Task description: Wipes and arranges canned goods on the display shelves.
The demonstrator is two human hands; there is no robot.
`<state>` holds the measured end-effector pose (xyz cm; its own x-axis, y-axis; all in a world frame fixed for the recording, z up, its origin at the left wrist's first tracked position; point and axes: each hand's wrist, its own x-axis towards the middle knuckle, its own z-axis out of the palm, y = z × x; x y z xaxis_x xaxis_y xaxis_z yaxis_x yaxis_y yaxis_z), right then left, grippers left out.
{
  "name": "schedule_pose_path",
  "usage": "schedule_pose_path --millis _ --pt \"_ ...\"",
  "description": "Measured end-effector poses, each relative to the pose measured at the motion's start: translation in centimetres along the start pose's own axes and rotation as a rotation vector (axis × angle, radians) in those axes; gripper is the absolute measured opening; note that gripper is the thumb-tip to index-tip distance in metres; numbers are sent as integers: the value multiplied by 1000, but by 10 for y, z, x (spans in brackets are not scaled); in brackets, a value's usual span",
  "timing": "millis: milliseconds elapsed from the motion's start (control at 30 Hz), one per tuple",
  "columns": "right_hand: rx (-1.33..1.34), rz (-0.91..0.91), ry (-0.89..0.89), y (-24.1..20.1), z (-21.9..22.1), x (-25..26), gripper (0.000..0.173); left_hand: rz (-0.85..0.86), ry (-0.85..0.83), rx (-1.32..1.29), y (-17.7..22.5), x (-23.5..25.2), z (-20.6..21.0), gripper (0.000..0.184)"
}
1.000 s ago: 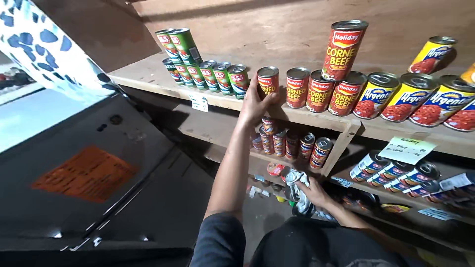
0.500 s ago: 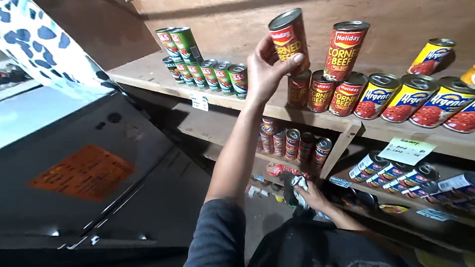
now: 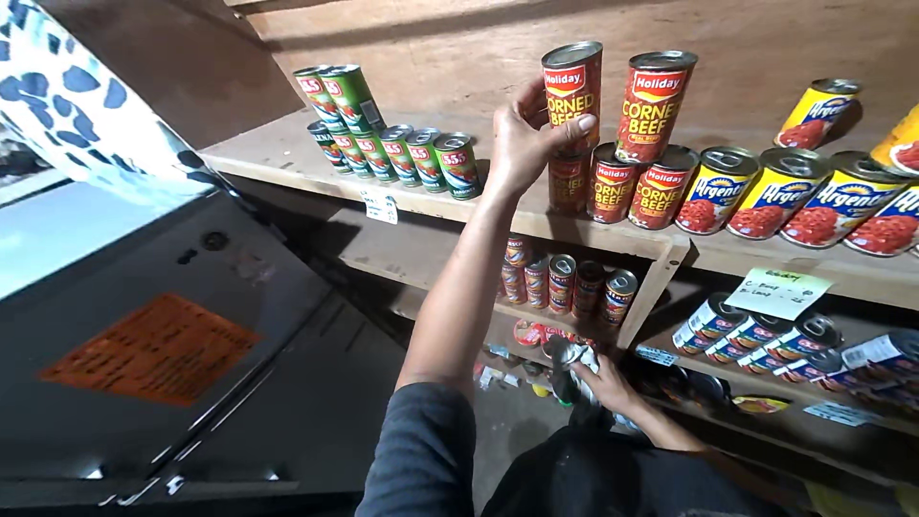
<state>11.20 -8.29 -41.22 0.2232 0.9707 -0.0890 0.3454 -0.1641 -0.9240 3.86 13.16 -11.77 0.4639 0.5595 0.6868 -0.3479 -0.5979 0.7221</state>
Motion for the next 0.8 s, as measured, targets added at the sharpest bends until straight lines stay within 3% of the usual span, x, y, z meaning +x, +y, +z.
schedule_pose_path --millis 467,800 --pt "-15 61 -27 -2 0 3 55 -46 -36 78 -4 2 -4 58" --pt "6 29 -17 1 0 4 50 -57 -77 42 -1 1 7 61"
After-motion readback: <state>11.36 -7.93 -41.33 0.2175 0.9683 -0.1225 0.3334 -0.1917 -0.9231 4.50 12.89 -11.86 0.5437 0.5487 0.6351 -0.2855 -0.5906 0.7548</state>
